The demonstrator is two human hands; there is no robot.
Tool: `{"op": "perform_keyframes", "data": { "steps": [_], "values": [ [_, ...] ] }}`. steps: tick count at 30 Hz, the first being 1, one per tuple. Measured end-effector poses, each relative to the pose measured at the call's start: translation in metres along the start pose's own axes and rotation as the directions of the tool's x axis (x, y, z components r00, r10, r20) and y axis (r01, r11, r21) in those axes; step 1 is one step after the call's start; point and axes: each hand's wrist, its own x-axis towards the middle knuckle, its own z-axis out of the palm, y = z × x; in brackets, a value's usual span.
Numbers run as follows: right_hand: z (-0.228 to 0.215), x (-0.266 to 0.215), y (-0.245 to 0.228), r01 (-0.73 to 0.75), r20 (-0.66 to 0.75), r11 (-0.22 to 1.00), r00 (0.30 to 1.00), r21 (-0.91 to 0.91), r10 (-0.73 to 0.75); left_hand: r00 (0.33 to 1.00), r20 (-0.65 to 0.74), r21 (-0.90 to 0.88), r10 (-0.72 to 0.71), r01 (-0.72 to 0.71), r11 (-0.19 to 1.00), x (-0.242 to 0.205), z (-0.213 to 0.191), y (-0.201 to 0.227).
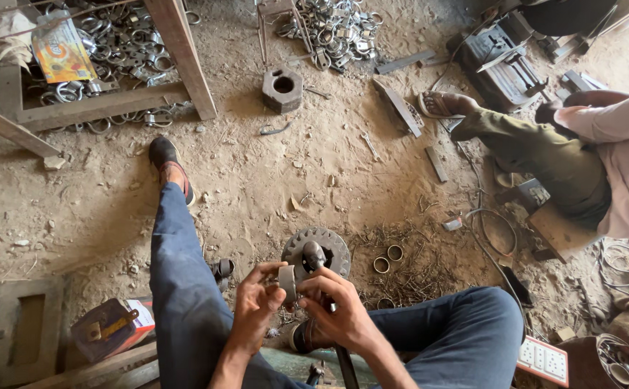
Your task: The person sits on the floor and uses a metal rod to press and shape small metal rings on a gear-like fixture. They repeatedly pick up rings, position them on the fixture, and apply pressure with the rod to deform them.
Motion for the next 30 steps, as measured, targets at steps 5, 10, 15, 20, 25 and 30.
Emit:
{"op": "perform_keyframes", "data": {
  "steps": [5,10,15,20,25,30],
  "values": [
    [-0.002,-0.001,-0.001,-0.027,-0.004,1.000,1.000,0.017,0.027,0.984,0.022,-0.054,-0.179,0.180,0.982,0.001,0.005,0.011],
    [-0.002,-0.004,0.010,-0.031,0.014,0.999,0.999,0.019,0.030,0.975,0.111,-0.130,-0.195,0.209,0.969,0.002,0.010,0.016],
    [0.001,-0.006,0.011,0.034,-0.027,0.999,0.999,-0.030,-0.035,0.979,0.133,-0.131,-0.155,0.172,0.976,0.002,0.012,0.016],
    [0.001,-0.005,-0.001,-0.074,-0.009,0.993,0.997,-0.087,0.074,0.980,0.110,-0.132,-0.167,0.181,0.975,0.001,0.009,0.015],
    [0.000,0.000,-0.009,0.033,0.065,0.997,0.997,-0.068,-0.029,0.980,0.090,-0.205,-0.177,0.192,0.960,0.002,0.005,0.012],
    [0.003,-0.002,-0.007,-0.045,0.069,0.991,0.996,-0.127,0.054,0.983,0.061,-0.150,-0.175,0.182,0.972,0.004,0.004,0.009]
  ]
}}
